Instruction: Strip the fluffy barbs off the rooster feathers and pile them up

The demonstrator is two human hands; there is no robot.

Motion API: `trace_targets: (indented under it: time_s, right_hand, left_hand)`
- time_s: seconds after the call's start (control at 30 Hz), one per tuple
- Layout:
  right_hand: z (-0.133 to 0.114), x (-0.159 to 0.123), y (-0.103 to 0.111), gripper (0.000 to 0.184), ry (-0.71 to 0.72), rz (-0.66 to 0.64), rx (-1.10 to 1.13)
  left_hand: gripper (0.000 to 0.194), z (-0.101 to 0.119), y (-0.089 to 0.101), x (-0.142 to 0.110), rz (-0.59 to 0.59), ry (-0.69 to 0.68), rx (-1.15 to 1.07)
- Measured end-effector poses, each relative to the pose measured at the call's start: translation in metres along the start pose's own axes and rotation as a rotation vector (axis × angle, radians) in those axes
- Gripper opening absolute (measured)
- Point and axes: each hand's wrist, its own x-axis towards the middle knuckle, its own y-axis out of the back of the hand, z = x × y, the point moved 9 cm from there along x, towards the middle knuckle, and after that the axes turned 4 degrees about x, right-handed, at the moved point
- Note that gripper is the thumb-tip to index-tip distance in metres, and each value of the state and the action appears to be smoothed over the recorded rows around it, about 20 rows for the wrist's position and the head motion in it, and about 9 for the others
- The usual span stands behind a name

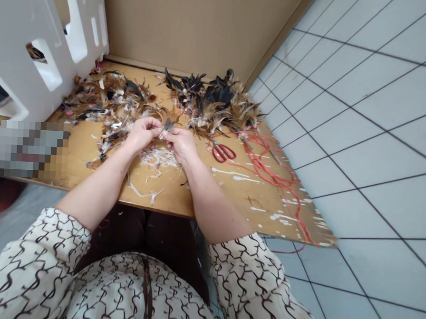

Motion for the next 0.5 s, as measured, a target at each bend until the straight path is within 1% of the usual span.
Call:
trace_targets:
  time_s: [0.07, 0.13, 0.2, 0.27, 0.33, 0.4, 0.5]
  right_hand:
    - [0.000, 0.001, 0.002, 0.024, 0.014, 0.023, -0.021]
    - [-0.002, 0.001, 0.004, 0.024, 0.029, 0.049, -0.024]
    - [-0.003, 0.002, 0.005, 0.023, 0.044, 0.063, -0.009]
    - [-0.006, 0.002, 0.005, 0.023, 0.053, 0.078, 0.019]
    - [-0.008, 0.002, 0.007, 0.021, 0.064, 0.101, 0.061]
    - [-0.010, 0.002, 0.008, 0.020, 0.069, 0.127, 0.097]
    - [-0.010, 0.002, 0.009, 0.019, 0.072, 0.142, 0.111]
  left_hand:
    - [0.017, 0.003, -0.002, -0.001, 0.016, -0.042, 0.031]
    - [0.017, 0.002, -0.005, -0.001, 0.020, -0.040, 0.017]
    - [0.015, -0.003, -0.008, -0.002, 0.012, 0.014, -0.047]
    - [0.014, -0.010, -0.011, -0.003, -0.002, 0.097, -0.122]
    - [0.015, -0.015, -0.014, -0.005, -0.019, 0.167, -0.180]
    - [0.017, -0.018, -0.016, -0.005, -0.050, 0.211, -0.228]
    - [0.013, -0.023, -0.020, -0.006, -0.099, 0.252, -0.276]
